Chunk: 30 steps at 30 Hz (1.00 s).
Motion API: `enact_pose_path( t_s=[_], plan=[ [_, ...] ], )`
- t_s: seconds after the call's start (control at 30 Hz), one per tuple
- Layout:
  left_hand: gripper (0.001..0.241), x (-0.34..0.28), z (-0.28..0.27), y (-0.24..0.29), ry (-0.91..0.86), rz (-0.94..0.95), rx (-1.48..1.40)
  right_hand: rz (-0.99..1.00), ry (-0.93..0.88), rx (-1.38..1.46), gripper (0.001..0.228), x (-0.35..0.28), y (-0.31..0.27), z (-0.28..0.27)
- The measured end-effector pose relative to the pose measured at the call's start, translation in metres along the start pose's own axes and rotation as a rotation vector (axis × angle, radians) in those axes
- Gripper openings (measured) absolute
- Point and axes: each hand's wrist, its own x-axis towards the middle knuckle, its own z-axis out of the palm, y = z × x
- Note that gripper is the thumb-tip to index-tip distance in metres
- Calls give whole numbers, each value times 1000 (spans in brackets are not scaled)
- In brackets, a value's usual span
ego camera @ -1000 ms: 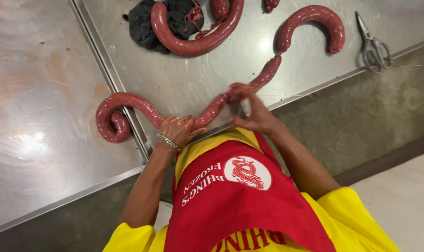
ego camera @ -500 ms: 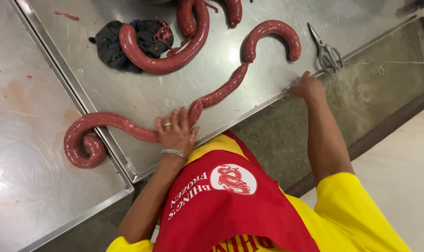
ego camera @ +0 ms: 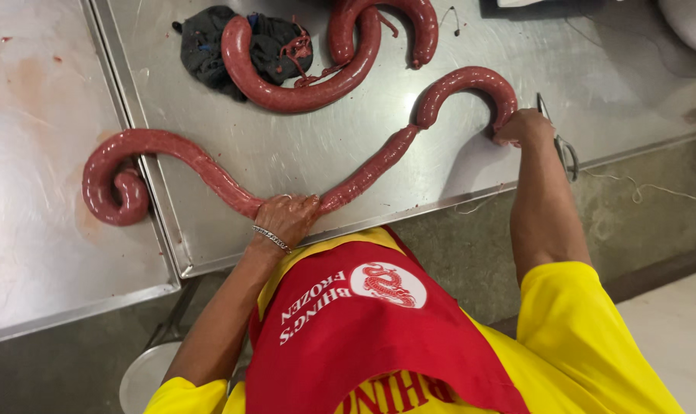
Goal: The person ties and cuts long sausage links into smaller sections on a metal table, using string and shears.
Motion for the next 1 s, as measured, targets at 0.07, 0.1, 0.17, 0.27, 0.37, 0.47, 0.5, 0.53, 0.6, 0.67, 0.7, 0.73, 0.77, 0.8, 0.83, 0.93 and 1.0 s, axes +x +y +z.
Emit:
enact_pose_path(
  t_s=[0.07, 0.1, 0.17, 0.27, 0.37, 0.47, 0.5, 0.53, 0.6, 0.67, 0.7, 0.73, 0.77, 0.8, 0.83, 0.93, 1.0],
  plan=[
    [36, 7, -3, 8, 99, -46, 86, -68, 134, -33, 45, 8, -7, -2],
    [42, 7, -6, 12, 139, -86, 141, -127, 212, -72, 54, 15, -18, 1],
    [60, 13, -7, 28, 159, -212, 30, -240, 411, 4, 87, 31, -11, 5],
    [56, 28, 7, 56, 193, -266, 26, -145, 123, -55, 61, 50, -9, -19],
    [51, 45, 34, 74, 193, -248, 128, -268, 123, -236, 66, 60, -24, -37],
    [47, 49, 53, 78, 290, -244, 175, -289, 314, -127, 80, 45, -25, -28],
    [44, 46, 53, 75, 344, -255, 128, -240, 306, -105, 85, 46, -34, -28],
    [42, 48, 53, 73, 373, -245, 84, -191, 299, -83, 90, 48, -31, -34],
    [40, 48, 47, 75, 394, -279, 3, -147, 269, -45, 83, 49, -25, -50],
    [38, 43, 34, 77, 382, -352, -80, -131, 276, -29, 80, 46, -38, -56],
    [37, 44, 28, 80, 381, -381, -129, -123, 307, -30, 82, 43, -50, -61],
    [36, 45, 22, 83, 381, -410, -179, -116, 337, -31, 83, 36, -62, -66],
    [35, 46, 18, 86, 384, -443, -226, -179, 347, -54, 78, 28, -72, -73],
    [36, 49, 14, 86, 354, -482, -283, -242, 357, -78, 73, 18, -82, -80],
    [37, 50, 13, 84, 323, -528, -340, -311, 363, -105, 68, 8, -93, -83],
    [42, 52, 19, 78, 361, -595, -530, -765, 678, -161, 59, -17, -118, -85],
    [44, 56, 25, 71, 375, -622, -673, -874, 701, -235, 52, -27, -118, -79]
  ],
)
